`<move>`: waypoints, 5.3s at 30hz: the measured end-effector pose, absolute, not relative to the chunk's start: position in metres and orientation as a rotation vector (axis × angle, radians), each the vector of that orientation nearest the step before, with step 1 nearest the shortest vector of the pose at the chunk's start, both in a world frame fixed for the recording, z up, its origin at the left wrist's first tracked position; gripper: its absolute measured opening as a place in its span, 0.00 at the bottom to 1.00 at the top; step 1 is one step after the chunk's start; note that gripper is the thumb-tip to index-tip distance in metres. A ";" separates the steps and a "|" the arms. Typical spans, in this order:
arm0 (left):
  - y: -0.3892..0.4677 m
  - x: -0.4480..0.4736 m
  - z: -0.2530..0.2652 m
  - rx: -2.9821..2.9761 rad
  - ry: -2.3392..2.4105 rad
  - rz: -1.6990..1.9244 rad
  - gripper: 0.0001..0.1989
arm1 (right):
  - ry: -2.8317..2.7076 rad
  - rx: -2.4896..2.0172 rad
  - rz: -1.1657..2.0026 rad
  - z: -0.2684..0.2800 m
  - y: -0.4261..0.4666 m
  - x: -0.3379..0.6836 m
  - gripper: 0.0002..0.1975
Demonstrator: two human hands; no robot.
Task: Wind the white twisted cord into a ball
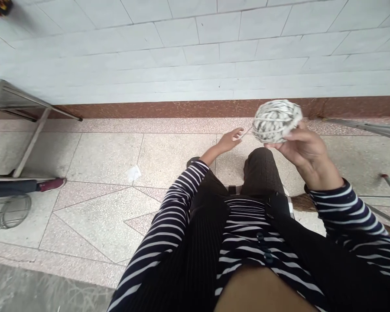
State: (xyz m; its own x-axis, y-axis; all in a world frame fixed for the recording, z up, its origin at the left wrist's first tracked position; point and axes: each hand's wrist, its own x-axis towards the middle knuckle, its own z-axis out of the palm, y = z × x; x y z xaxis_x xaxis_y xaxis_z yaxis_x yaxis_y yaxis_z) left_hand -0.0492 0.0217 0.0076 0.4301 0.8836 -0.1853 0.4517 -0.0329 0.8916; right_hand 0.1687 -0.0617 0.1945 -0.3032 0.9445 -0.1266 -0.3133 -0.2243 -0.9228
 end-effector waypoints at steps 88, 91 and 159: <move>0.002 -0.088 0.083 1.804 1.208 0.657 0.13 | -1.339 -1.116 1.973 0.084 -0.035 0.160 0.32; -0.002 -0.078 0.060 1.631 1.127 0.742 0.13 | -1.221 -0.984 2.007 0.098 -0.036 0.164 0.38; 0.008 -0.118 -0.021 1.525 1.458 0.773 0.19 | -1.023 -0.849 1.068 0.230 -0.002 0.179 0.22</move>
State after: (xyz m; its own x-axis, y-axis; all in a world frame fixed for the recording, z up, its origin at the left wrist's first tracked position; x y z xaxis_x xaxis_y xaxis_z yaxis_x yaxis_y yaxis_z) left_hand -0.1178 0.0084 -0.0209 0.1230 0.9844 -0.1261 0.4479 0.0583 0.8922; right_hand 0.1789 -0.0024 0.2303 0.1473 0.9592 0.2413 -0.2821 0.2745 -0.9193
